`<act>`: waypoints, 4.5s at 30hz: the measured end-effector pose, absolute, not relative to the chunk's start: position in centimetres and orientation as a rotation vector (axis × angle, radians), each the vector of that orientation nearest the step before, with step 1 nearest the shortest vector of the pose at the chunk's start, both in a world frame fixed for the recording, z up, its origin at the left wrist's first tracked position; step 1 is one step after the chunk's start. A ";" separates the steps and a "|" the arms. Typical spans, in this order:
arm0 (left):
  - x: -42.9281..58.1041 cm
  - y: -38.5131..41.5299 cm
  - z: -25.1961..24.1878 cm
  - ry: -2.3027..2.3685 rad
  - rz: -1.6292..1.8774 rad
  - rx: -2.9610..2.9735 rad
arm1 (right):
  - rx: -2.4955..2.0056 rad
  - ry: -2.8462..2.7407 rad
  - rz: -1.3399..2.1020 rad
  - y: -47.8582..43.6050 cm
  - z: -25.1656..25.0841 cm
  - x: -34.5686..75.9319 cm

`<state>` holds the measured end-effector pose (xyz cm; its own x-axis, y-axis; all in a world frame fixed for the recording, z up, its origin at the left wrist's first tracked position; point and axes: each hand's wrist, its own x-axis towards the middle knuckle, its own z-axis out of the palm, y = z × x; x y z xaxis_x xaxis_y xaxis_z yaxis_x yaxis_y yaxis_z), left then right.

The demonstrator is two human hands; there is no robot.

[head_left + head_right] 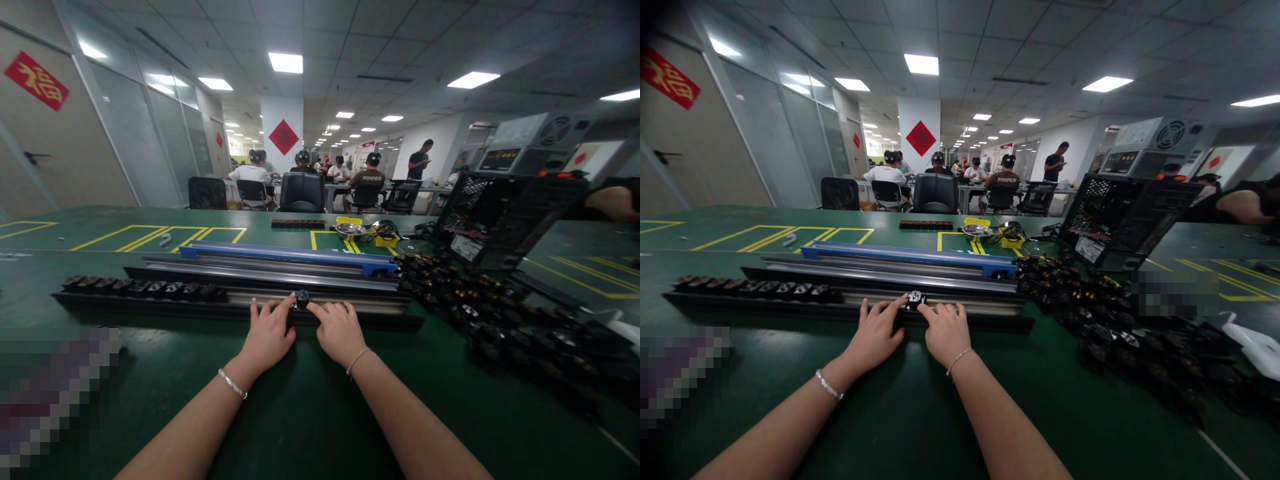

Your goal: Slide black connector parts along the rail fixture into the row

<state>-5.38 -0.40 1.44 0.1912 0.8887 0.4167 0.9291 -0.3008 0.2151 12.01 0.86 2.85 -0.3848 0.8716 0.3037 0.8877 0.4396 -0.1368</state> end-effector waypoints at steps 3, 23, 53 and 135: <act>-5.4 -0.4 1.4 -1.795 -0.719 -2.352 | -1.510 -2.379 -0.067 0.9 2.9 12.2; -5.5 -0.4 1.2 -1.777 -0.741 -2.353 | -1.488 -2.354 0.019 1.2 3.1 13.1; -5.6 -0.5 1.4 -1.784 -0.707 -2.370 | -1.585 -2.390 0.055 1.2 3.8 14.5; -5.9 -0.5 1.6 -1.813 -0.713 -2.403 | -1.545 -2.474 0.233 2.5 5.4 20.3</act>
<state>-5.87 -0.51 1.62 0.2074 0.8987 0.3863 0.9211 -0.3125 0.2323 20.28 2.50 5.44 -0.4260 0.8995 0.0975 0.8654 0.4365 -0.2460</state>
